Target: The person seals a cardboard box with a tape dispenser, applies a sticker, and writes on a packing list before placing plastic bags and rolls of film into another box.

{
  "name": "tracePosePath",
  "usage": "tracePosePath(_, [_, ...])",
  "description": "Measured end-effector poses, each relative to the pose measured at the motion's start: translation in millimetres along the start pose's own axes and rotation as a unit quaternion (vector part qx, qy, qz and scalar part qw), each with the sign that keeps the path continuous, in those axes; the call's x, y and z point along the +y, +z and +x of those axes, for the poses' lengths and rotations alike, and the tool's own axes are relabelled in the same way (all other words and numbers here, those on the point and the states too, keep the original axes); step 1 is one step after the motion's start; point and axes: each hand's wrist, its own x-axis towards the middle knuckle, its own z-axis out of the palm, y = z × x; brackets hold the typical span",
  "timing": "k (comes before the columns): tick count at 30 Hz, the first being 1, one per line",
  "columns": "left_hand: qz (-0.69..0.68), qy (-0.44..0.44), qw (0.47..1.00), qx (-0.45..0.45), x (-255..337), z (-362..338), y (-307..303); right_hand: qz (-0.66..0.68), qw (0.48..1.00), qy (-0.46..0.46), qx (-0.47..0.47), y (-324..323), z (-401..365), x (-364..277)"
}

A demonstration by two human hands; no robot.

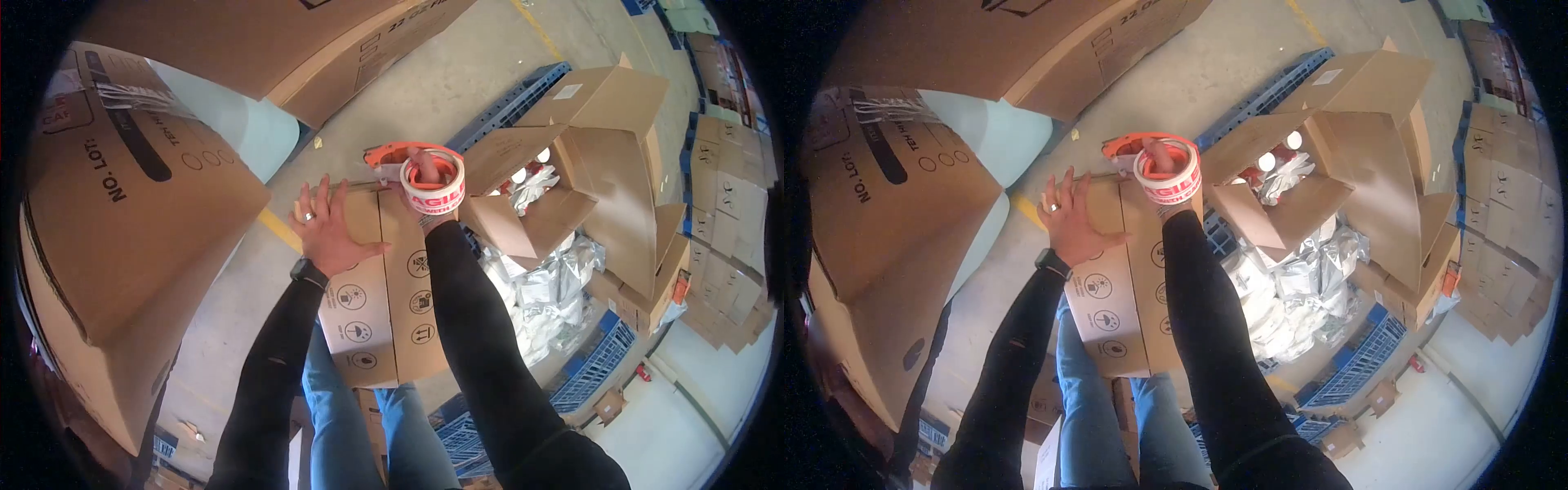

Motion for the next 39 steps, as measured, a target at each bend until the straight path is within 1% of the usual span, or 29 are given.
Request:
tracePosePath(1, [-0.008, -0.003, 1.0, 0.012, 3, 1, 0, -0.014, 1.0, -0.005, 0.01, -3, 5, 0])
tracePosePath(3, [-0.01, -0.008, 1.0, 0.024, 7, 3, -1, -0.176, 0.975, -0.122, 0.063, -3, 16, 6])
tracePosePath(4, [-0.002, -0.012, 1.0, 0.02, 8, 0, -2, -0.088, 0.993, -0.077, 0.027, -2, 20, -15])
tracePosePath(6, [0.007, -0.011, 0.999, 0.03, 7, 0, -4, 0.09, 0.995, 0.029, -0.019, -1, 29, -58])
tracePosePath(8, [0.007, -0.009, 0.999, 0.049, 8, 1, -3, 0.223, 0.949, 0.161, -0.152, -1, 61, -40])
tracePosePath(9, [0.003, -0.007, 0.999, 0.052, 8, 1, -3, 0.123, 0.97, 0.14, -0.155, 0, 64, -52])
tracePosePath(10, [-0.001, -0.006, 0.998, 0.055, 8, 2, -3, -0.011, 0.986, -0.006, -0.167, 2, 68, -43])
tracePosePath(11, [-0.004, -0.004, 0.998, 0.056, 7, 2, -3, -0.147, 0.968, -0.15, -0.135, 5, 72, -36])
tracePosePath(12, [-0.011, -0.001, 0.998, 0.061, 5, 3, -3, -0.295, 0.903, -0.283, -0.134, 4, 78, -37])
tracePosePath(13, [-0.02, 0.003, 0.998, 0.066, 4, 6, -1, -0.208, 0.951, -0.164, -0.157, 9, 87, -23])
tracePosePath(14, [-0.029, 0.005, 0.997, 0.067, 3, 5, 1, -0.114, 0.977, -0.038, -0.179, 22, 92, -6])
tracePosePath(16, [-0.023, 0.007, 0.997, 0.068, 2, 7, 1, -0.041, 0.977, 0.074, -0.194, 38, 96, 1])
tracePosePath(17, [-0.02, 0.007, 0.997, 0.069, 2, 7, 0, -0.068, 0.977, 0.063, -0.194, 43, 97, 5])
tracePosePath(19, [-0.026, 0.006, 0.998, 0.063, 3, 6, -5, -0.308, 0.926, -0.022, -0.218, 61, 101, 25])
tracePosePath(20, [-0.03, 0.006, 0.998, 0.06, 5, 6, -6, -0.335, 0.911, -0.037, -0.238, 71, 104, 59])
tracePosePath(21, [-0.034, 0.003, 0.998, 0.059, 7, 3, -6, -0.361, 0.894, -0.052, -0.259, 76, 101, 63])
tracePosePath(24, [-0.036, 0.0, 0.997, 0.067, 10, 1, -5, -0.21, 0.904, 0.163, -0.333, 60, 109, 61])
tracePosePath(25, [-0.031, 0.003, 0.997, 0.069, 8, 1, -1, -0.163, 0.888, 0.249, -0.35, 45, 112, 17])
tracePosePath(26, [-0.026, 0.006, 0.997, 0.069, 8, 0, 1, -0.259, 0.885, 0.13, -0.364, 45, 107, 10])
tracePosePath(27, [-0.022, 0.007, 0.997, 0.067, 9, -2, 0, -0.359, 0.865, 0.011, -0.35, 45, 102, 10])
tracePosePath(29, [-0.013, 0.012, 0.998, 0.065, 10, -1, -2, -0.256, 0.939, 0.015, -0.227, 32, 66, -21])
tracePosePath(30, [-0.022, 0.041, 0.996, 0.079, 4, -3, 3, -0.204, 0.966, 0.018, -0.16, 27, 40, -38])
tracePosePath(32, [-0.037, 0.103, 0.988, 0.108, -17, -3, 18, -0.014, 0.997, -0.015, -0.073, 24, -15, -60])
tracePosePath(33, [-0.003, 0.136, 0.989, 0.062, -26, -11, 12, 0.003, 0.998, -0.029, -0.062, 20, -24, -64])
tracePosePath(35, [0.025, 0.18, 0.981, 0.065, -54, -6, 26, 0.043, 0.997, -0.056, -0.033, 18, -38, -65])
tracePosePath(36, [0.042, 0.199, 0.977, 0.06, -61, -10, 34, 0.025, 0.995, -0.091, -0.015, 20, -45, -62])
tracePosePath(37, [0.074, 0.198, 0.975, 0.071, -52, -11, 33, 0.005, 0.992, -0.126, 0.004, 22, -49, -56])
tracePosePath(38, [0.058, 0.207, 0.974, 0.071, -48, -10, 32, -0.019, 0.986, -0.166, 0.023, 21, -53, -49])
tracePosePath(39, [0.042, 0.216, 0.973, 0.07, -50, -9, 31, 0.019, 0.988, -0.15, 0.0, 21, -72, -43])
